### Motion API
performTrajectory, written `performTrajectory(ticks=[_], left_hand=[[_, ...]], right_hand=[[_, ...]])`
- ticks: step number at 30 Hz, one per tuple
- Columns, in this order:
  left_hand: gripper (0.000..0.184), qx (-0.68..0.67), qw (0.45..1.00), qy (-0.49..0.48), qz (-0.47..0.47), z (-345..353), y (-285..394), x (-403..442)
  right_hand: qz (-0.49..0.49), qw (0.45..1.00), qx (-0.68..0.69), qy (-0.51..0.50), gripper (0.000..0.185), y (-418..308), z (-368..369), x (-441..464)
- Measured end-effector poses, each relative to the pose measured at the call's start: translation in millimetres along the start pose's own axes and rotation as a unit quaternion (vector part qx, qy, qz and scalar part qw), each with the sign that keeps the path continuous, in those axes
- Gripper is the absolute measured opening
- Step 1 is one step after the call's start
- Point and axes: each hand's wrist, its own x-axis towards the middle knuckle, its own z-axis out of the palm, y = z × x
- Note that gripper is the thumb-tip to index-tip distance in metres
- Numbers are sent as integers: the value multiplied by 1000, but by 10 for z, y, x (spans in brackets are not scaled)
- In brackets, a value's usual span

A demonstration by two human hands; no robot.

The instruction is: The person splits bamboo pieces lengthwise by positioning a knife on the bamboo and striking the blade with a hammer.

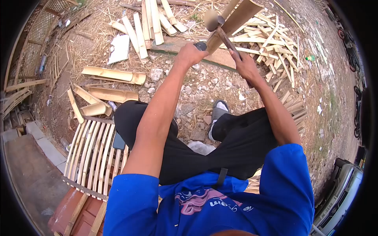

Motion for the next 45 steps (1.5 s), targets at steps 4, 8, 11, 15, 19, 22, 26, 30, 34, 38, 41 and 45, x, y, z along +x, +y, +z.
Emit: performTrajectory(ticks=[4, 8, 11, 15, 19, 22, 26, 30, 34, 38, 41, 45], left_hand=[[60, -20, 1000, -14, 5, -71, -13, -28], [58, -8, 1000, -15, -15, -164, -51, -18], [60, -18, 1000, -12, -12, -132, -74, 48], [58, 21, 1000, 6, 9, 110, -155, 42], [55, 40, 999, -9, 0, 217, -125, -13], [64, -6, 999, -34, -29, 79, -100, 59], [64, -25, 998, -24, -51, -29, -124, 35], [63, -16, 999, -20, -44, -8, -129, 44], [49, -60, 998, 30, -9, 126, -215, 157], [61, -96, 991, -32, -90, -257, -108, 215], [62, -80, 994, -27, -66, -69, -148, 100], [62, -39, 998, -17, -44, 72, 93, 122]], right_hand=[[-15, 998, 36, 52, 71, -134, -243, -64], [-123, 965, 178, 149, 57, -610, -801, -102], [-191, 932, 239, 194, 54, -493, -606, -16], [-109, 988, -65, 83, 60, 454, 226, 151], [13, 1000, 8, 6, 69, 328, 222, -75], [9, 1000, 5, 14, 70, 140, -1, -47], [-85, 978, 135, 132, 65, -400, -483, -196], [-222, 923, 254, 187, 59, -649, -794, -187], [-110, 989, -35, 92, 52, 442, 78, 201], [40, 893, -378, -240, 35, 1750, 841, 39], [17, 848, -393, -356, 34, 1372, 617, -387], [15, 948, -241, -208, 68, 1055, 567, -341]])
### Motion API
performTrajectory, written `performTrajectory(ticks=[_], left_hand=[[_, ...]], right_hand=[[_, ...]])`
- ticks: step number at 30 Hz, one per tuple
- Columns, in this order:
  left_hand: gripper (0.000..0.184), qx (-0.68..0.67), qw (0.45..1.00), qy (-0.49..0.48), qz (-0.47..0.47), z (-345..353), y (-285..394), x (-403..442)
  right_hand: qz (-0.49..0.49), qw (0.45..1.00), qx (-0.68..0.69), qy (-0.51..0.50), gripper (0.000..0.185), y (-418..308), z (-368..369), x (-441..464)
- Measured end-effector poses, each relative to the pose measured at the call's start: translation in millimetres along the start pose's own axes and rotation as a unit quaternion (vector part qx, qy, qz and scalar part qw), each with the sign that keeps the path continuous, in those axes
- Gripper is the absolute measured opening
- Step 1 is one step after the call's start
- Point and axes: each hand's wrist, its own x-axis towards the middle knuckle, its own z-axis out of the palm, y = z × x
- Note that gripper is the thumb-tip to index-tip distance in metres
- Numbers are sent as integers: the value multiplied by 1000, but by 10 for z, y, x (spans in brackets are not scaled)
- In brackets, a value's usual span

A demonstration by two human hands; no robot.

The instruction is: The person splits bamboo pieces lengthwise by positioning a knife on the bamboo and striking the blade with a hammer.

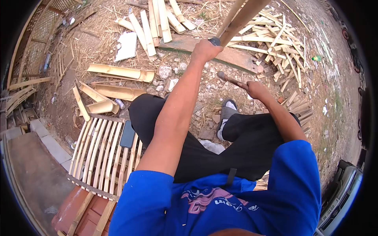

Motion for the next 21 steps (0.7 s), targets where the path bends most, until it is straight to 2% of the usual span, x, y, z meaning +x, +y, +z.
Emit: performTrajectory(ticks=[4, 6, 8, 10, 11, 12, 14, 16, 18, 19, 21], left_hand=[[63, 29, 999, 11, 21, 14, -133, -112], [64, 7, 1000, 9, 8, -6, -185, -114], [65, -23, 1000, 9, -3, -41, -198, -105], [65, -37, 999, -14, -5, -102, -242, 11], [65, -43, 999, -29, -9, -74, -276, 40], [65, -41, 999, -30, -14, -59, -260, 25], [64, -36, 999, -30, -27, -87, -220, -25], [60, -7, 1000, 5, -13, -60, -181, -84], [59, 5, 1000, 27, 3, -25, -206, -117], [59, 1, 999, 32, 14, -1, -248, -105], [60, -1, 999, 44, 23, -65, -217, -38]], right_hand=[[-22, 990, 95, 99, 61, -109, -502, -68], [-11, 976, 157, 153, 40, -260, -858, -359], [-42, 952, 213, 214, 33, -217, -1054, -484], [-86, 907, 253, 325, 30, -316, -1278, -547], [-67, 893, 329, 300, 30, -415, -1426, -583], [-80, 875, 345, 329, 26, -538, -1531, -590], [-108, 859, 409, 289, 22, -484, -1587, -292], [-53, 860, 409, 300, 22, -649, -1396, -112], [-23, 911, 294, 289, 34, -467, -865, 291], [9, 947, 257, 194, 38, -431, -702, 334], [32, 930, 328, 164, 40, -403, -564, 371]])
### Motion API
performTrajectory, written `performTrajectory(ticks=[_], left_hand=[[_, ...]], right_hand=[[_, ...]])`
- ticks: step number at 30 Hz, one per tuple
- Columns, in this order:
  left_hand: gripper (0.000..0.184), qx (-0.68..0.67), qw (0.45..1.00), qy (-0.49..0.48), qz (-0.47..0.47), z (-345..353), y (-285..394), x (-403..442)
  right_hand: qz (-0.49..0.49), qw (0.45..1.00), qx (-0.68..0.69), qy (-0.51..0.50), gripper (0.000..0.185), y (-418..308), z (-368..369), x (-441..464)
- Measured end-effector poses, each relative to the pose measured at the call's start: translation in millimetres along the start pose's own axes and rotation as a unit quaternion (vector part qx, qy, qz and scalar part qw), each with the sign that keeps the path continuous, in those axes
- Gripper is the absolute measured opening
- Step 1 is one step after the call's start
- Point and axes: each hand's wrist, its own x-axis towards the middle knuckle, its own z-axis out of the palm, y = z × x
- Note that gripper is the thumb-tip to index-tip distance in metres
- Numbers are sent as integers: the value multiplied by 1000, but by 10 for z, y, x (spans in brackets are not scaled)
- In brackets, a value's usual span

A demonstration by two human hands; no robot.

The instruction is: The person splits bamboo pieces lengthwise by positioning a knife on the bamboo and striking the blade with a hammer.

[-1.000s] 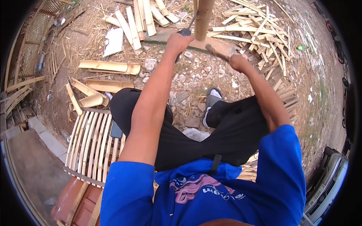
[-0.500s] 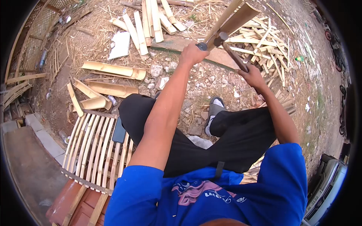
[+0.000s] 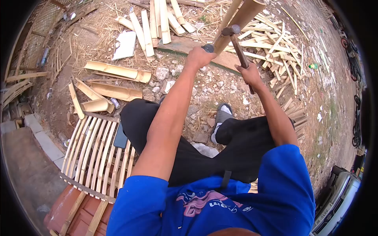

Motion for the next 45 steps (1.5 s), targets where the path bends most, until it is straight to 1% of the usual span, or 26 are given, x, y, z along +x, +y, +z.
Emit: performTrajectory(ticks=[1, 4, 5, 7, 9, 13, 15, 16, 19, 22, 25, 27, 28, 29, 30, 31, 32, 33, 34, 35, 36, 37, 39, 40, 43, 45], left_hand=[[60, 2, 1000, 0, -8, -25, 24, 8], [61, 6, 1000, -20, -14, -18, 4, 51], [62, 7, 999, -29, -13, 3, -23, 70], [62, 15, 1000, -23, -2, -33, 4, -10], [63, 29, 999, -21, 1, -61, 24, -75], [63, 35, 999, -16, -2, -25, 15, -123], [63, 31, 999, -9, 3, -14, 10, -134], [63, 25, 1000, -7, -2, -10, 10, -128], [61, 15, 1000, -14, -12, 32, -2, -128], [59, 9, 1000, -23, -8, -10, 27, -90], [58, -3, 1000, -27, -11, -10, -13, -96], [57, 1, 1000, -15, -15, -14, -13, -111], [56, 2, 1000, -8, -14, -1, -34, -102], [55, 5, 1000, -2, -12, 14, -42, -97], [55, 7, 1000, 3, -8, 39, -43, -88], [57, -23, 999, 3, -28, 46, -56, -104], [59, -51, 998, 1, -43, 19, -68, -107], [61, -80, 996, 6, -50, -60, -38, -23], [61, -123, 987, 6, -98, -80, -146, 29], [61, -127, 987, 10, -99, -84, -175, 13], [61, -129, 987, 19, -98, -137, -205, 18], [62, -131, 986, 30, -99, -186, -257, 76], [65, -117, 987, 18, -111, -55, -311, 166], [66, -108, 989, -4, -101, -49, -271, 154], [66, -51, 996, -33, -61, -120, -29, 60], [65, -9, 999, -25, -36, -84, 42, -44]], right_hand=[[5, 1000, 22, -10, 40, -90, -29, -96], [-17, 999, -24, 19, 39, -388, -306, -166], [-86, 995, -2, 47, 35, -470, -418, -177], [-53, 996, 29, 61, 32, -888, -644, -320], [-89, 992, 75, 47, 31, -1065, -752, -365], [-55, 994, 77, 50, 30, -687, -399, -244], [-48, 998, 13, 27, 29, -272, -135, -209], [-23, 1000, -13, 3, 30, -216, -115, -204], [-31, 999, -19, 14, 26, -349, -274, -181], [-103, 992, 45, 57, 23, -959, -735, -244], [-207, 952, 182, 133, 20, -1497, -1144, -357], [-236, 913, 297, 152, 17, -1568, -1210, -306], [-234, 909, 298, 174, 16, -1562, -1062, -340], [-223, 913, 288, 185, 15, -1311, -780, -220], [-149, 937, 277, 154, 15, -977, -449, -162], [-115, 987, 61, 95, 15, -349, -283, 46], [-30, 988, -150, 18, 21, 157, -145, 157], [50, 996, -57, -48, 25, 269, -70, -68], [73, 993, -54, -71, 25, 337, 9, -192], [97, 988, -47, -108, 25, 632, 102, -187], [85, 992, -50, -75, 25, 900, 244, -172], [89, 989, -61, -101, 23, 718, 211, -253], [102, 991, -32, -83, 31, 441, 126, -291], [40, 997, -50, -38, 32, 395, 76, -238], [-80, 995, -38, 54, 33, -187, -193, -262], [-73, 994, -56, 66, 34, -374, -282, -194]])
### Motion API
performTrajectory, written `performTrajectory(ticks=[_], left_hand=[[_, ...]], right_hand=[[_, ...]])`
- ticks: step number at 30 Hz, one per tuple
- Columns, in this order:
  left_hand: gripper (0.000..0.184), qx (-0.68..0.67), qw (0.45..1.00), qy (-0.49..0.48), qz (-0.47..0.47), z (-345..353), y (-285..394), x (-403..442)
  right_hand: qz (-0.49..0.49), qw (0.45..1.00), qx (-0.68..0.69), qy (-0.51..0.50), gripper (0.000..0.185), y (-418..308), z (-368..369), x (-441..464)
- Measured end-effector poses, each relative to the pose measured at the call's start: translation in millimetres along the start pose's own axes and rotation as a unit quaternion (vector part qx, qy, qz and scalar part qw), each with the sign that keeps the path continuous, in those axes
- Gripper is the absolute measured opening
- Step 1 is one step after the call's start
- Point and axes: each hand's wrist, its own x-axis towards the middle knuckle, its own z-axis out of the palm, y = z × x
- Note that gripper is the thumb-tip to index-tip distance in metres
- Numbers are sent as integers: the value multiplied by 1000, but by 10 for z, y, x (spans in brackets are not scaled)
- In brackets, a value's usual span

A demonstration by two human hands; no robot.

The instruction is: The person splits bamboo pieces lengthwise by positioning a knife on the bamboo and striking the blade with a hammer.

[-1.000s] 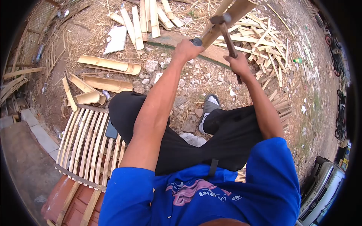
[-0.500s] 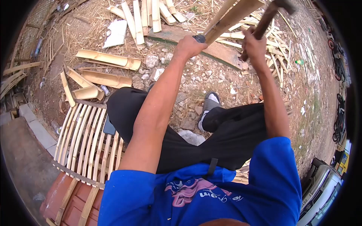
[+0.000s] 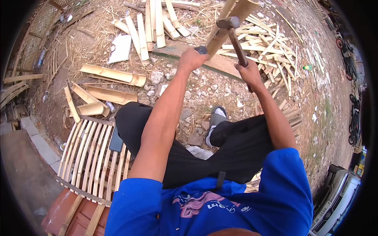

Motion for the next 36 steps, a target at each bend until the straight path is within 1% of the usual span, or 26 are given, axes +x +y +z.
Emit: performTrajectory(ticks=[1, 2, 4, 5, 8, 9, 10, 11, 12, 14, 15, 16, 17, 18, 19, 20, 21, 22, 23, 24, 25, 26, 30, 31, 34, 36], left_hand=[[65, 19, 1000, 16, 15, 28, 14, -28], [64, 37, 998, 31, 29, 46, 14, -67], [65, 28, 999, 27, 23, 55, 2, -137], [66, 23, 999, 24, 20, 56, -6, -159], [65, 20, 999, 30, 20, 63, 3, -180], [64, 20, 999, 29, 20, 58, 2, -178], [64, 21, 999, 27, 22, 44, 15, -163], [64, 22, 999, 23, 23, 50, 26, -149], [64, 22, 999, 15, 25, 55, 28, -147], [63, 21, 999, 6, 29, 25, 5, -139], [65, 25, 999, 7, 31, 10, 14, -158], [64, 25, 1000, 5, 11, 2, 29, -176], [64, 25, 1000, 1, -8, 1, 48, -203], [63, 26, 999, -1, -22, -26, 70, -222], [63, 18, 1000, 0, -20, -24, 43, -196], [63, 11, 1000, -3, -18, 36, -8, -180], [63, 7, 1000, -5, -10, 65, -18, -155], [64, 21, 1000, 8, 1, 24, 26, -146], [66, 30, 999, 22, 8, 17, 37, -155], [67, 35, 999, 27, 5, 82, 0, -217], [68, 8, 1000, -8, 13, 71, -16, -176], [67, 9, 1000, 2, 7, 86, -8, -180], [63, -1, 999, 32, 8, 113, -34, -92], [63, -5, 999, 35, 11, 117, -67, -73], [61, -13, 999, 33, 7, 131, -97, -59], [61, -13, 1000, 28, -2, 133, -71, -65]], right_hand=[[-14, 1000, -6, 16, 31, 6, 20, 46], [-4, 1000, -7, 2, 31, 35, 57, 9], [7, 1000, -12, -24, 29, 109, 143, -24], [85, 992, 55, -70, 29, 205, 213, -41], [66, 996, 44, -41, 32, -62, -7, -165], [55, 998, 12, -38, 36, 70, -32, -13], [-8, 998, 69, -6, 17, -129, -168, -57], [-8, 997, 70, 30, 17, -312, -320, -35], [-3, 989, 142, 38, 16, -589, -513, -75], [-65, 958, 265, 84, 17, -923, -794, -38], [-87, 945, 300, 95, 17, -991, -885, 8], [-108, 930, 334, 105, 17, -1011, -916, 57], [-106, 922, 350, 130, 18, -995, -756, 36], [-61, 929, 336, 139, 18, -790, -450, 36], [-21, 977, 188, 100, 15, -239, -155, 162], [24, 999, -25, -14, 23, 284, 58, 239], [46, 994, -74, -59, 26, 450, 175, 194], [24, 994, -57, -87, 23, 356, 183, 89], [52, 996, -10, -67, 19, 265, 229, -40], [86, 987, 100, -95, 11, 240, 250, -80], [91, 982, 121, -109, 8, 252, 243, -153], [84, 979, 146, -113, 8, 199, 195, -96], [125, 949, 227, -180, 12, 124, 96, -131], [116, 956, 212, -168, 13, 146, 136, -141], [74, 955, 241, -154, 13, 107, 197, -171], [13, 959, 257, -121, 17, 43, 194, -176]])
